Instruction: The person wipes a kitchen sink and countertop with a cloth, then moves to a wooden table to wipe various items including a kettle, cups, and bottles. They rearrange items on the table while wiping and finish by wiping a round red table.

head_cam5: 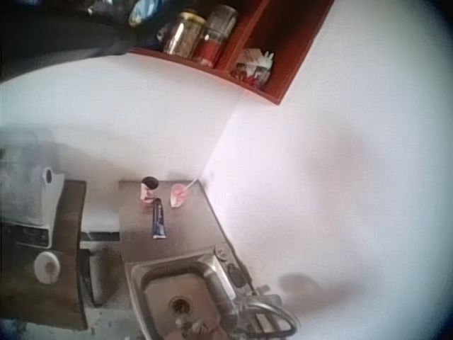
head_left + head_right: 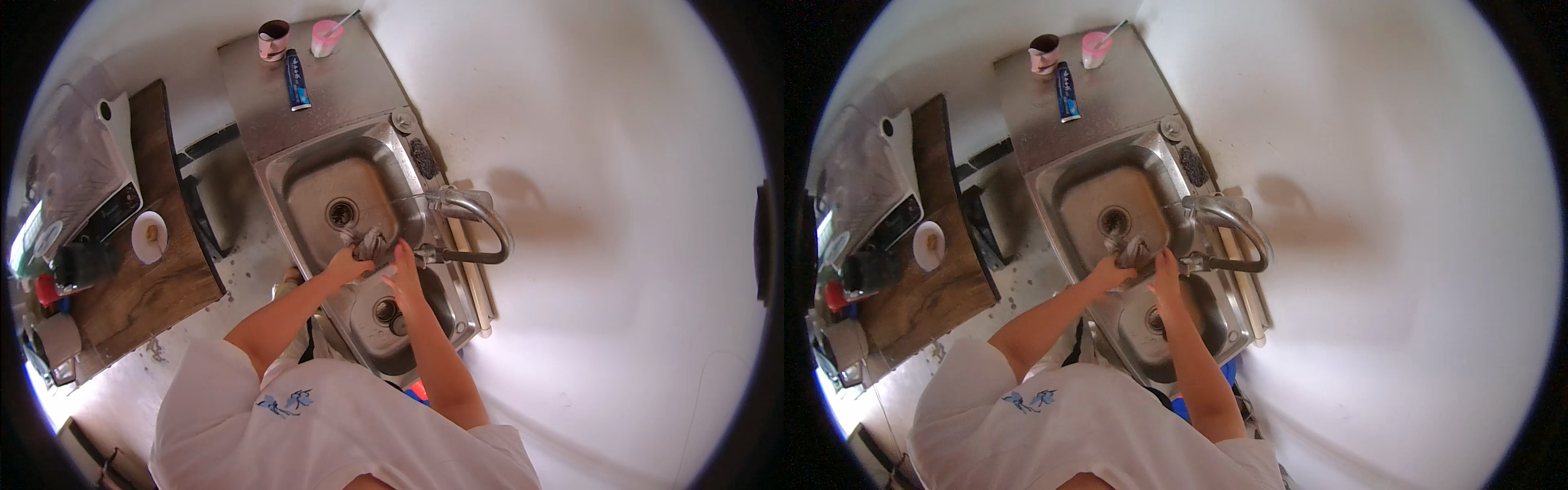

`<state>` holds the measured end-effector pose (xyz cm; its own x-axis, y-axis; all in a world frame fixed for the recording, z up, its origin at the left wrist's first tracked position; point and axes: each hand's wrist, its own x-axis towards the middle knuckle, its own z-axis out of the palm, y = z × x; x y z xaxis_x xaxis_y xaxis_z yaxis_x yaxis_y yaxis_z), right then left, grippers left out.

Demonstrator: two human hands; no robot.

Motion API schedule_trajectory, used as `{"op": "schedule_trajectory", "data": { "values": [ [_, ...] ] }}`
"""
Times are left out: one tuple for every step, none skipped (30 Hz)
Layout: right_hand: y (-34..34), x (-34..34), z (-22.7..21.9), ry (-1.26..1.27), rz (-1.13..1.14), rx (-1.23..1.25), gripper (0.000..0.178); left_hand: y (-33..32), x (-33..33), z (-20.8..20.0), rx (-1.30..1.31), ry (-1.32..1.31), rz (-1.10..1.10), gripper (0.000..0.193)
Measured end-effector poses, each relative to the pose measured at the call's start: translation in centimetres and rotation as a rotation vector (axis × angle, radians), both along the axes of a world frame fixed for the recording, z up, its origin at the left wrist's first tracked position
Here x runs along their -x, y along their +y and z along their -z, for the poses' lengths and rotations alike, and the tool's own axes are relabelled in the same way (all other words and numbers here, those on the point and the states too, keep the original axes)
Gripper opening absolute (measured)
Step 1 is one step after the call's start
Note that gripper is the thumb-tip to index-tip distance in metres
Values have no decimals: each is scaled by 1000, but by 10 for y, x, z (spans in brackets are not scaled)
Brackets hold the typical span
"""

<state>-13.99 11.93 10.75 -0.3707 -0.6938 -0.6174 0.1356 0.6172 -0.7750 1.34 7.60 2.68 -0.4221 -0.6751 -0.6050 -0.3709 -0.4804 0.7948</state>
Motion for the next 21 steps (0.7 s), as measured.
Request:
{"op": "schedule_trajectory", "data": {
  "values": [
    [18, 9, 3, -89, 71, 13, 67, 4, -1, 1, 29, 1, -60, 84],
    [29, 19, 6, -180, 138, 26, 68, 5, 1, 2, 80, -34, -62, 87],
    [32, 25, 9, -179, 139, 59, 67, 7, -1, 4, 128, -80, -67, 90],
    [35, 31, 12, -178, 144, 93, 66, 9, -3, 0, 177, -126, -68, 93],
    [38, 37, 15, -177, 146, 127, 64, 13, -4, -5, 195, -80, -85, 93],
    [38, 39, 19, -189, 151, 128, 62, 15, -7, -18, 215, -47, -103, 93],
    [37, 45, 20, -197, 189, 123, 62, 16, -6, -37, 236, -4, -115, 93],
    [34, 52, 22, -205, 226, 116, 62, 16, -5, -56, 225, -70, -75, 96],
    [29, 51, 24, -226, 242, 108, 63, 17, -13, -59, 253, -69, -94, 96],
    [25, 53, 23, -228, 253, 113, 64, 18, -18, -60, 282, -59, -107, 97],
    [22, 54, 22, -230, 264, 118, 65, 19, -24, -62, 310, -50, -120, 97],
    [21, 54, 23, -230, 278, 117, 66, 20, -31, -67, 291, -56, -136, 98],
    [21, 56, 20, -215, 260, 116, 67, 20, -35, -83, 272, -62, -122, 99],
    [21, 58, 19, -201, 243, 115, 67, 19, -39, -100, 252, -69, -107, 99],
    [22, 53, 15, -189, 214, 107, 68, 23, -46, -110, 226, -80, -104, 99],
    [20, 42, -2, -193, 166, 73, 74, 28, -51, -113, 341, -132, -73, 94],
    [19, 29, -16, -275, 60, 121, 75, 31, -57, -117, 328, -50, -101, 91],
    [23, 17, -28, -352, -35, 166, 76, 36, -58, -130, 311, 38, -117, 87],
    [26, 9, -33, -423, -122, 217, 78, 40, -56, -145, 295, 132, -125, 84],
    [30, 2, -20, -436, -222, 311, 91, 42, -50, -157, 119, 222, -199, 73],
    [27, -1, -23, -630, -259, 342, 95, 43, -48, -161, -67, 361, -242, 67]
  ]
}}
